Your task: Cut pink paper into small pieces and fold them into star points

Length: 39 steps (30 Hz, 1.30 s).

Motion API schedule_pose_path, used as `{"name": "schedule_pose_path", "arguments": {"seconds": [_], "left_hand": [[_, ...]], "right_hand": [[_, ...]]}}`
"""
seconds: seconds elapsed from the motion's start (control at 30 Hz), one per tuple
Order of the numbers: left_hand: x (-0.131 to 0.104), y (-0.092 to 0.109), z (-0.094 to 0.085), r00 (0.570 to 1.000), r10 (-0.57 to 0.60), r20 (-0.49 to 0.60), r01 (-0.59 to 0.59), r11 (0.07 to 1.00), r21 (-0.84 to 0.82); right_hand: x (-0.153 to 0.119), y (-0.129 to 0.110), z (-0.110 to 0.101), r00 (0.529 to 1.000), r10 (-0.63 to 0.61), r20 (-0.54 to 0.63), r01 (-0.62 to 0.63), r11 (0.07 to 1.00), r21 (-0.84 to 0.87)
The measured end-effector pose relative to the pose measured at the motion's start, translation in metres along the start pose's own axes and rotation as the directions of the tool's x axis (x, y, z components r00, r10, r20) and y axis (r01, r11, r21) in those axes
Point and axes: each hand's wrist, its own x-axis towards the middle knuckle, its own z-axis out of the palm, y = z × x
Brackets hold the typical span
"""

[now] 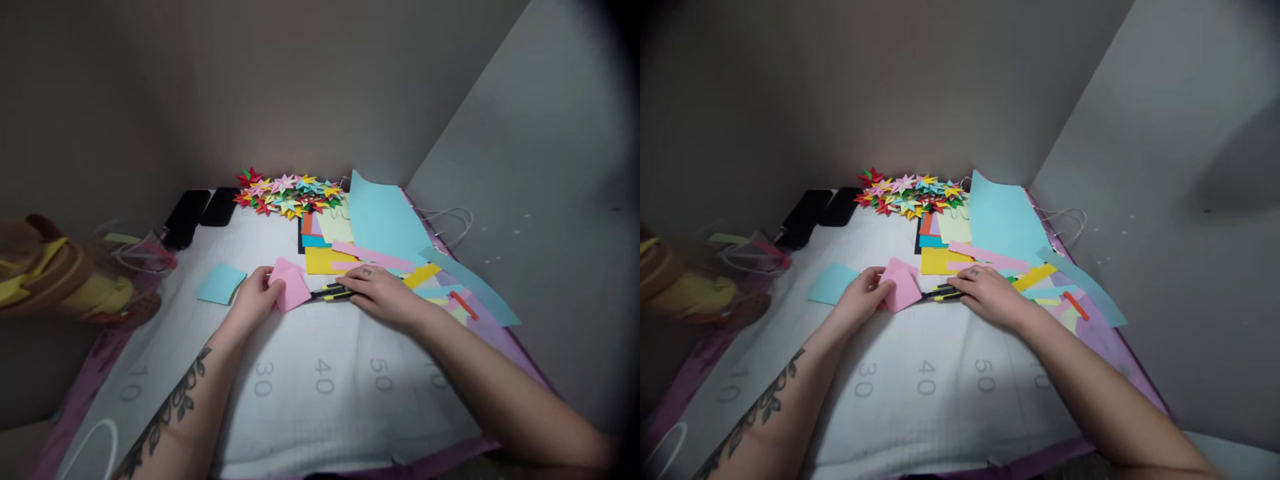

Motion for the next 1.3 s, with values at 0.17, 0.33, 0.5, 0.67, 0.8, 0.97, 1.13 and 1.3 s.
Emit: {"name": "schedule_pose_path", "arguments": {"seconds": [0.17,0.33,0.5,0.67,0.8,0.97,1.13,1.3], "left_hand": [[-0.004,0.005,-0.007,0.957,0.274,-0.098,-0.201,0.865,0.459],[0.010,-0.003,-0.003,0.863,0.448,0.235,-0.505,0.793,0.342],[0.020,-0.008,-0.002,0.872,0.424,0.245,-0.486,0.804,0.342],[0.020,-0.004,-0.004,0.893,0.376,0.246,-0.442,0.832,0.335],[0.021,-0.005,-0.005,0.890,0.368,0.269,-0.444,0.833,0.329],[0.019,-0.005,-0.007,0.881,0.376,0.287,-0.458,0.827,0.325],[0.011,-0.003,-0.009,0.875,0.383,0.295,-0.474,0.800,0.368],[0.014,-0.007,-0.006,0.869,0.406,0.283,-0.486,0.808,0.333]], "right_hand": [[0.000,-0.001,0.004,0.998,0.007,0.056,-0.006,1.000,-0.010],[-0.001,-0.006,0.008,0.998,-0.006,0.064,0.010,0.998,-0.056],[-0.002,-0.018,0.012,0.998,-0.044,0.050,0.049,0.995,-0.083],[-0.005,-0.021,0.015,0.998,-0.060,0.032,0.062,0.994,-0.086],[-0.009,-0.020,0.013,0.997,-0.083,-0.005,0.082,0.995,-0.052],[-0.013,-0.027,0.010,0.998,-0.055,-0.013,0.054,0.997,-0.061],[-0.022,-0.031,0.012,1.000,-0.001,0.018,0.002,0.996,-0.095],[-0.017,-0.043,0.014,0.997,0.027,0.065,-0.018,0.991,-0.135]]}}
